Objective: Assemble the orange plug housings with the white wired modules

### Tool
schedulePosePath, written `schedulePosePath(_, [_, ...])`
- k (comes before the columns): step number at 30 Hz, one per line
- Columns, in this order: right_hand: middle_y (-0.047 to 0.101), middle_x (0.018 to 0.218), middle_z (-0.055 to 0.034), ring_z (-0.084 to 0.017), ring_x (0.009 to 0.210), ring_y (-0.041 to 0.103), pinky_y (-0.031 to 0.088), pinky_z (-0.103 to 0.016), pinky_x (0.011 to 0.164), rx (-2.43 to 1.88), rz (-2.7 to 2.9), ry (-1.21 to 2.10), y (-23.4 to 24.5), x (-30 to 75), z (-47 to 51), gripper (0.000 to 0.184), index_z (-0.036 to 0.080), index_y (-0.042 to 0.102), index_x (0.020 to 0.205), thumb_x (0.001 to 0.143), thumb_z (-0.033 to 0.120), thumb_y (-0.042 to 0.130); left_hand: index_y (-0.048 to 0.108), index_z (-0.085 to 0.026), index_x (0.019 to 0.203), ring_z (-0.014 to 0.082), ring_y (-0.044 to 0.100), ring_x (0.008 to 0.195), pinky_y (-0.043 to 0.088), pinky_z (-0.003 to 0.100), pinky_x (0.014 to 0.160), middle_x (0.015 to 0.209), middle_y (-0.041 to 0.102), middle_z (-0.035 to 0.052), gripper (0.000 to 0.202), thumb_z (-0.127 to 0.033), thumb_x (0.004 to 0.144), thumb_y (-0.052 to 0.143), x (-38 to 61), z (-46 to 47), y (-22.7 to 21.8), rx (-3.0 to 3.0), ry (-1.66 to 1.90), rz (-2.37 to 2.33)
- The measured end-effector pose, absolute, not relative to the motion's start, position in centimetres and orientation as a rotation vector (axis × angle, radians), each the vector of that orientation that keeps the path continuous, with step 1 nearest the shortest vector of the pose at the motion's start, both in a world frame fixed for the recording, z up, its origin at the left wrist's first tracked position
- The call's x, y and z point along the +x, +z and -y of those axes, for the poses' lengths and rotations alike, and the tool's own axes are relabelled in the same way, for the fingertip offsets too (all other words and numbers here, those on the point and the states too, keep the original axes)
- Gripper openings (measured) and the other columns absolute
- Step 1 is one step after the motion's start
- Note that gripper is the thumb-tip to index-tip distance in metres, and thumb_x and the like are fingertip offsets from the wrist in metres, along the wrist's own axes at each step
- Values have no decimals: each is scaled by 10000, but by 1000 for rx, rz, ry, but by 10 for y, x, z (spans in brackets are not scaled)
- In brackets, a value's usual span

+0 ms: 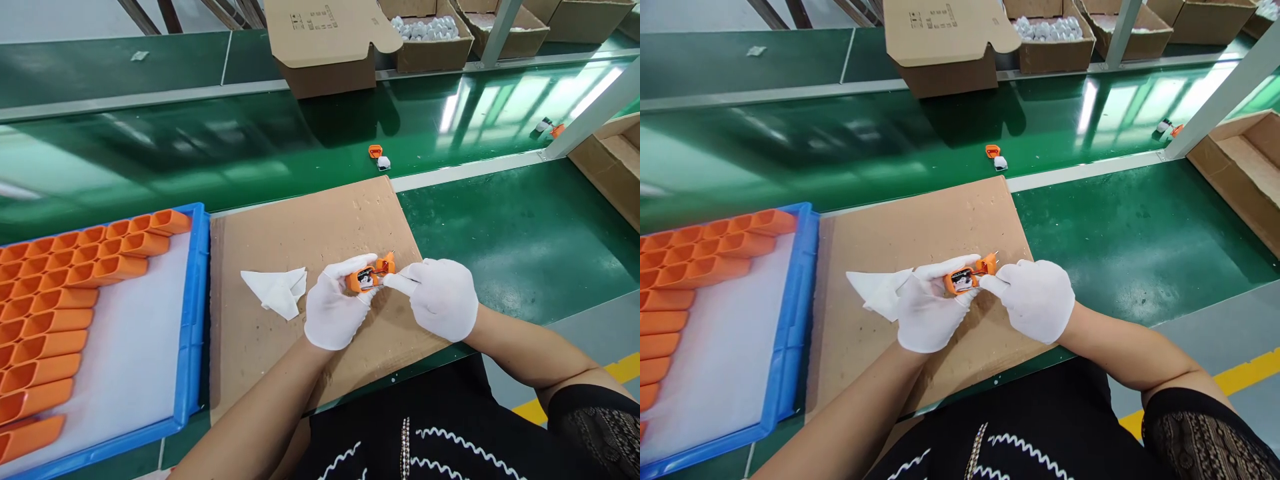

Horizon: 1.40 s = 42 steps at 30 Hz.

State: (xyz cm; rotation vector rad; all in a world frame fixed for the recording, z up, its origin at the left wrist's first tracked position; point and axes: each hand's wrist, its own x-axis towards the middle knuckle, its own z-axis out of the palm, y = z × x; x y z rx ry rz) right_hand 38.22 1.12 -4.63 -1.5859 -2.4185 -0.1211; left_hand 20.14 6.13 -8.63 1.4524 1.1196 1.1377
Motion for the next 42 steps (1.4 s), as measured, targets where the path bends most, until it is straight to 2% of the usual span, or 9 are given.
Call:
schedulePosePath(6, [739, 814, 0, -157, 642, 590, 313, -314, 543, -1570, 2238, -29, -50, 383, -15, 347, 280, 782, 1042, 842, 104, 561, 701, -219, 935, 276, 762, 1018, 644, 434, 920, 1084, 788, 95, 354, -245, 644, 900, 203, -63, -83, 1424, 1122, -1151])
schedulePosePath(11, [739, 942, -11, -159, 861, 672, 526, -307, 795, -1470, 1508, 435, -58, 384, -26, 230, 262, 751, 1056, 950, 190, 560, 570, -228, 1321, 157, 676, 499, 563, 306, 516, 871, 783, 35, 729, -488, 707, 864, 196, -70, -74, 1106, 853, -1144])
schedulePosePath(14, [718, 983, -32, -173, 912, 671, 542, -379, 894, -1420, 1215, 610, -64, 386, -35, 166, 226, 694, 1039, 926, 231, 572, 573, -246, 1350, 113, 577, 394, 445, 250, 403, 783, 767, 29, 665, -646, 833, 692, 192, -75, -69, 760, 621, -982])
schedulePosePath(20, [717, 920, -7, -130, 719, 669, 568, -357, 777, -1334, 1021, 847, -77, 386, -45, 198, 224, 615, 1033, 880, 350, 614, 703, -199, 891, 123, 612, 496, 520, 258, 460, 933, 782, 97, 406, -599, 895, 634, 193, -77, -58, 389, 424, -815])
schedulePosePath(27, [703, 898, -2, -106, 654, 642, 479, -255, 572, -1440, 947, 1006, -86, 390, -53, 277, 227, 629, 1060, 876, 435, 626, 714, -162, 926, 261, 763, 787, 614, 335, 617, 1009, 777, 175, 466, -611, 905, 595, 189, -77, -56, 432, 409, -669])
schedulePosePath(31, [720, 965, -28, -185, 861, 689, 557, -409, 847, -1444, 1158, 704, -84, 391, -51, 176, 252, 680, 1015, 874, 347, 636, 723, -179, 913, 209, 737, 694, 597, 292, 542, 978, 777, 146, 442, -596, 933, 581, 189, -77, -56, 418, 446, -673])
schedulePosePath(34, [707, 1112, -54, -264, 1135, 625, 456, -519, 1061, -1420, 1408, 359, -78, 390, -47, 99, 291, 743, 930, 838, 296, 706, 729, -199, 927, 136, 666, 592, 535, 231, 469, 992, 782, 119, 386, -576, 916, 646, 191, -77, -57, 453, 543, -733])
schedulePosePath(39, [684, 853, -17, -174, 706, 640, 558, -409, 768, -1394, 1176, 586, -81, 395, -47, 166, 255, 686, 998, 930, 374, 591, 706, -222, 1084, 126, 675, 683, 551, 228, 561, 1057, 774, 110, 458, -529, 769, 835, 193, -76, -61, 632, 838, -760])
schedulePosePath(42, [681, 956, -35, -187, 860, 655, 545, -412, 857, -1392, 1124, 550, -85, 399, -51, 145, 237, 656, 981, 906, 352, 609, 688, -223, 1111, 217, 756, 879, 632, 346, 770, 1112, 750, 99, 557, -470, 667, 917, 191, -83, -62, 742, 952, -829])
